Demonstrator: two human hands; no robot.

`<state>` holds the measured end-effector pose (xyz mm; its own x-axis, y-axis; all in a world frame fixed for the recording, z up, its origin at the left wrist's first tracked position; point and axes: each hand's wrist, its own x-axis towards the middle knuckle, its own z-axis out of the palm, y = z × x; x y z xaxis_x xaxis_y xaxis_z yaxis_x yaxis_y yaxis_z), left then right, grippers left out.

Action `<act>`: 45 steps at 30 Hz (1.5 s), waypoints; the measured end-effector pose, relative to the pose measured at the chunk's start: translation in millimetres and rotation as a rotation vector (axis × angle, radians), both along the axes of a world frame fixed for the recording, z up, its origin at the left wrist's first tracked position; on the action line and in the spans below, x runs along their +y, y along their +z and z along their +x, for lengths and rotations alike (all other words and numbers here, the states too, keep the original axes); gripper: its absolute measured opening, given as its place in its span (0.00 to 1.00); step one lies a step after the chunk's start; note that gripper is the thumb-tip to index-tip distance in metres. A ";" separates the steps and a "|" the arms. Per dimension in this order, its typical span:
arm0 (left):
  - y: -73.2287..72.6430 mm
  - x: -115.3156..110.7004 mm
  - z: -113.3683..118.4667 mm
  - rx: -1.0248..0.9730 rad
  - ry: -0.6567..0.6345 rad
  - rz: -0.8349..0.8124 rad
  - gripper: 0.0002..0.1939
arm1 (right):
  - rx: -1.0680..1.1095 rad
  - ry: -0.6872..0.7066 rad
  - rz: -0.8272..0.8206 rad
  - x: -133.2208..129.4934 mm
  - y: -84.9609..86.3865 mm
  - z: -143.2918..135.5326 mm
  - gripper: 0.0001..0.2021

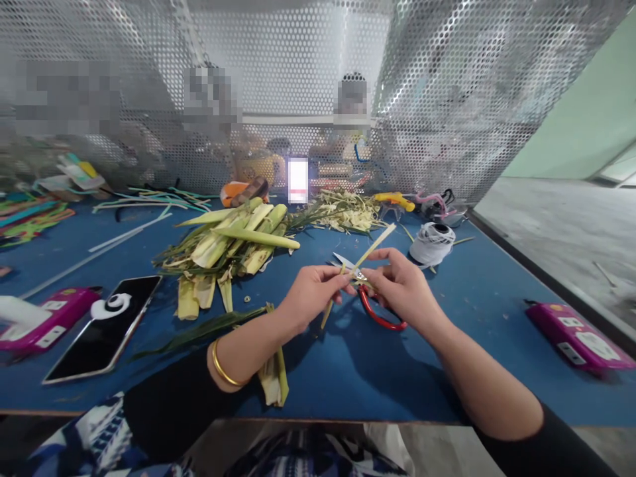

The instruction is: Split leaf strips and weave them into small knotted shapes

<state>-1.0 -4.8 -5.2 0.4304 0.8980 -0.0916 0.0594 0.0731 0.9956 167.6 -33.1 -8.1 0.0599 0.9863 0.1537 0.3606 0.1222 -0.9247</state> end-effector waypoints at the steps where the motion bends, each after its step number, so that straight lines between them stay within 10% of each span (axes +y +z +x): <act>1: -0.2 2.2 -1.0 -0.023 0.006 -0.022 0.09 | 0.059 0.092 -0.013 -1.6 4.1 1.8 0.18; 7: -0.9 8.3 -5.4 -0.076 -0.022 -0.069 0.12 | 0.061 0.403 0.099 -7.4 19.1 4.6 0.12; 14: 3.4 3.2 -4.1 -0.056 -0.075 -0.073 0.11 | 0.155 0.141 0.335 -5.8 10.2 5.5 0.10; 30: -1.6 3.7 -1.1 0.000 -0.090 -0.054 0.11 | -0.098 0.387 -0.363 0.4 12.1 14.7 0.14; 45: 3.0 -3.1 -3.0 0.262 -0.226 0.261 0.12 | -0.323 0.160 -0.087 -3.8 7.3 2.7 0.17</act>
<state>-4.1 -7.8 -2.2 0.6110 0.7916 -0.0068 0.2987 -0.2226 0.9280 170.2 -36.9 -0.8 -0.1345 0.9894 0.0546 0.6183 0.1268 -0.7756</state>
